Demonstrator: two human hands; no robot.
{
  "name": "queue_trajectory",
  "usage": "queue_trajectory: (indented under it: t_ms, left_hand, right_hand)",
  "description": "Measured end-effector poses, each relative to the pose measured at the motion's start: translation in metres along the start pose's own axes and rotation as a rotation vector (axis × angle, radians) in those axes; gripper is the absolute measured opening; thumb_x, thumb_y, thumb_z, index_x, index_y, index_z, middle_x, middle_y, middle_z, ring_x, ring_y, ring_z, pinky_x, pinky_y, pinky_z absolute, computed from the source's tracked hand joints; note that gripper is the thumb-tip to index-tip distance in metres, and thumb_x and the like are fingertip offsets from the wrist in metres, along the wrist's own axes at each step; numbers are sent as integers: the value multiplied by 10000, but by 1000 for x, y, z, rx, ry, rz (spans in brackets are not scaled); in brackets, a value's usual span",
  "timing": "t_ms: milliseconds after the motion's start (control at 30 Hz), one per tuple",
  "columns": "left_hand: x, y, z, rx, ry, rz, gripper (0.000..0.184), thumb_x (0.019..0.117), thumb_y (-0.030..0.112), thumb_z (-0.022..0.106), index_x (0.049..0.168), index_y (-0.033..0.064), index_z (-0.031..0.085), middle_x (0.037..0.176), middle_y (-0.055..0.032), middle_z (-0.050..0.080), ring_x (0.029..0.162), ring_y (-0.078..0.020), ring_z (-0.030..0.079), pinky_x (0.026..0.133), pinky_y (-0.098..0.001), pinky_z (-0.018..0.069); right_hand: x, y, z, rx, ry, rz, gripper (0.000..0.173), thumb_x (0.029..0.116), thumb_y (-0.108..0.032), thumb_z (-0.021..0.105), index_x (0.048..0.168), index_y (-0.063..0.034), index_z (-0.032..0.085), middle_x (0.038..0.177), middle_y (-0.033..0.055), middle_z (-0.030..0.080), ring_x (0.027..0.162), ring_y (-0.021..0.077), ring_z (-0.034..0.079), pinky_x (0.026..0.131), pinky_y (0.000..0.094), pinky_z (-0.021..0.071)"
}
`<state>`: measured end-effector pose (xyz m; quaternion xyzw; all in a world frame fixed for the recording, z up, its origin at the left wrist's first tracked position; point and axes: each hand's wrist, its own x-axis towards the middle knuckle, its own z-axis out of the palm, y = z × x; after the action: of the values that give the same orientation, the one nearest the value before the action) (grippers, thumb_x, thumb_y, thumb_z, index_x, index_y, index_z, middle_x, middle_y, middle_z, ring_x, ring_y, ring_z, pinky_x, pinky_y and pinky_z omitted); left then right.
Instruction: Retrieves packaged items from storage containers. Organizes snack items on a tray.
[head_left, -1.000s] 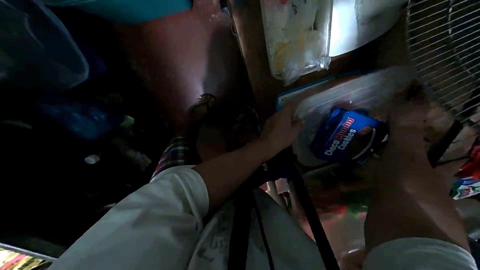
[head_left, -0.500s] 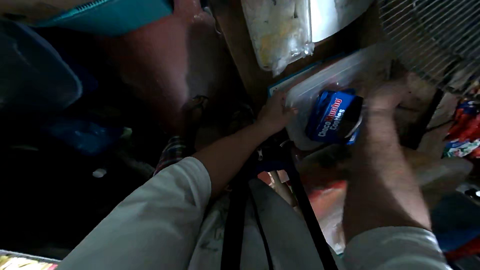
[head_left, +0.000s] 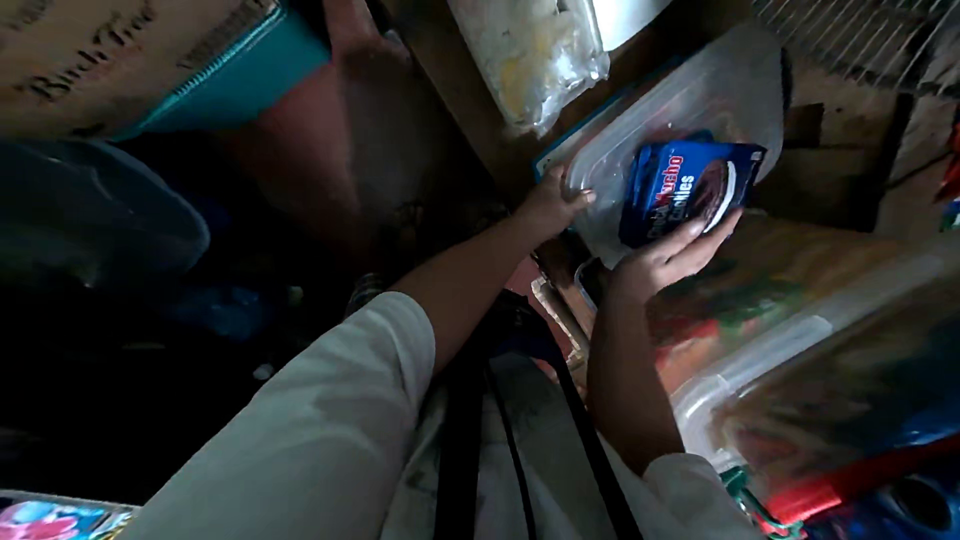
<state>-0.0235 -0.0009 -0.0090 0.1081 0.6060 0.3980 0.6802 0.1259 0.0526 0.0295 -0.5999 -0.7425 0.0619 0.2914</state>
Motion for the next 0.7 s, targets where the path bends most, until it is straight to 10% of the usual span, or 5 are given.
queue_trajectory:
  t_ms: [133, 267, 433, 533, 700]
  left_hand:
    - [3, 0, -4, 26, -22, -17, 747, 1013, 378, 640, 1599, 130, 249, 1419, -227, 551, 1129, -342, 666, 895, -528, 582]
    - [3, 5, 0, -55, -14, -91, 751, 1013, 337, 654, 1608, 162, 232, 1426, -230, 542, 1109, -341, 672, 878, -508, 593]
    - [5, 11, 6, -140, 12, -170, 658, 1009, 279, 663, 1564, 192, 321, 1317, -199, 610, 943, -295, 709, 763, -437, 619]
    - [6, 15, 10, -180, 55, -185, 625, 1006, 251, 663, 1542, 183, 351, 1296, -204, 610, 915, -303, 706, 735, -434, 621]
    - [3, 17, 17, -155, 142, -219, 783, 995, 237, 680, 1599, 250, 182, 1329, -226, 571, 869, -305, 709, 710, -425, 623]
  right_hand:
    - [-68, 25, -11, 320, -139, 470, 585, 1103, -183, 344, 1595, 75, 161, 1636, 246, 278, 1506, 219, 344, 1234, 305, 302]
    - [-73, 41, 2, 626, -263, 984, 535, 1137, -388, 259, 1587, -107, 193, 1326, 192, 568, 1052, 253, 677, 905, 435, 588]
    - [-73, 63, -8, 598, -385, 867, 563, 1129, -388, 326, 1590, -82, 222, 1355, 195, 587, 1097, 251, 690, 942, 431, 598]
    - [-63, 49, -15, 273, -382, 547, 628, 1100, -225, 425, 1610, 31, 163, 1623, 230, 321, 1466, 226, 414, 1201, 339, 368]
    - [-83, 39, -15, -170, -448, -27, 793, 863, -394, 791, 1441, 66, 502, 1472, 321, 495, 1413, 514, 411, 1199, 592, 308]
